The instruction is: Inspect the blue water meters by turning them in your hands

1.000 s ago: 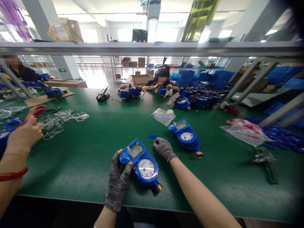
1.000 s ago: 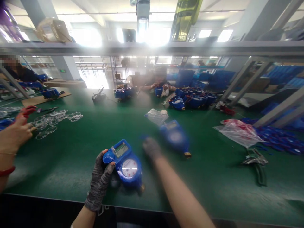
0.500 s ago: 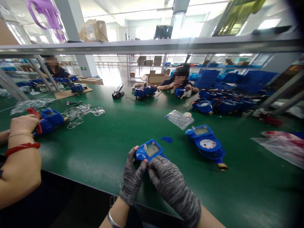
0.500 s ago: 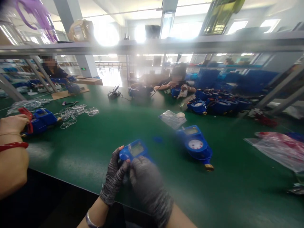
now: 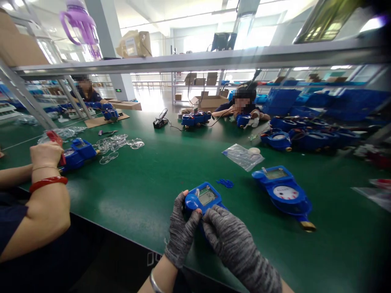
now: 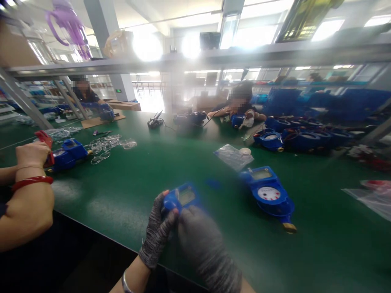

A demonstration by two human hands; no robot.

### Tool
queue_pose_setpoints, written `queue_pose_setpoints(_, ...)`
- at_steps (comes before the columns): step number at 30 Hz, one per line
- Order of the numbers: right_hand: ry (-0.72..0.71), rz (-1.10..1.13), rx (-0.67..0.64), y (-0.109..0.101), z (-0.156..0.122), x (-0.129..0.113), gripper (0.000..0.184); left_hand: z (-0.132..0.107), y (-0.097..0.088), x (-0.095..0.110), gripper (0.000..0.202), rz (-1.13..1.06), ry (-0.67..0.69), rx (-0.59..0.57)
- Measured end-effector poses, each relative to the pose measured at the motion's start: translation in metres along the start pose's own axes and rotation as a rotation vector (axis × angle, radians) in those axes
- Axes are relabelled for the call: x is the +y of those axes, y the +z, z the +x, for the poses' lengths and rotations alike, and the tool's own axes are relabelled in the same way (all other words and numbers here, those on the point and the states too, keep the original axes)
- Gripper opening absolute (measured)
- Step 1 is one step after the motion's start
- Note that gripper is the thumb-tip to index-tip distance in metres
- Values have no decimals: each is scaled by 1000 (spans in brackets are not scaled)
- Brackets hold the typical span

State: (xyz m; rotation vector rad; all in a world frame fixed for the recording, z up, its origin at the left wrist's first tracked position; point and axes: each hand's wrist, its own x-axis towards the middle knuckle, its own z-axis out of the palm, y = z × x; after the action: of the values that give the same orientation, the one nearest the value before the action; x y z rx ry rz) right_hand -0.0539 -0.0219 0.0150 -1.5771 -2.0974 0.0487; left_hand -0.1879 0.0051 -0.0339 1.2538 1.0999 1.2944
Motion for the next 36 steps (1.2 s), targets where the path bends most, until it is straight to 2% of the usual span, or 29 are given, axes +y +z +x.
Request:
queue_pose_setpoints(4,-145,-64,77,11,-14,8,19,-1,2,-2,61,-41,-11,5)
queue_pose_setpoints(8,-173,-64,66,31,-31,24,27,-1,5,0,59,-76,-25,22)
queue_pose_setpoints(11,-174,-47,24,37,-34,25,28,-3,7,5,60,-65,-52,39)
queue_pose_setpoints(15,-119,-43,-4,17,-28,9,22,-5,6,7,63,-70,-66,41)
queue_pose_setpoints(18,-59,142,-32,-8,-24,11,21,5,-1,7,65,-149,-80,-44)
queue_pose_setpoints(21,113,358,40,-20,-21,46,26,29,-12,14,68,-214,-128,-210)
queue_pose_setpoints(24,414,385,233,-12,-13,105,30,51,-19,27,63,-256,-137,-391)
queue_pose_setpoints(25,481,344,247,-5,-9,125,30,54,-20,30,62,-242,-137,-414)
queue_pose_setpoints(26,533,293,244,2,-4,143,29,52,-19,32,62,-198,-129,-398)
queue_pose_setpoints(28,588,205,198,18,5,171,28,39,-14,29,68,19,-54,-265)
queue_pose_setpoints(30,600,135,153,33,15,190,30,17,-7,18,80,329,91,-83)
queue_pose_setpoints(32,588,76,126,45,22,202,31,-6,0,4,94,568,227,36)
queue_pose_setpoints(34,563,30,107,55,28,210,32,-21,4,-7,101,707,304,85)
queue_pose_setpoints(36,539,4,90,60,31,216,32,-24,4,-12,100,790,358,86)
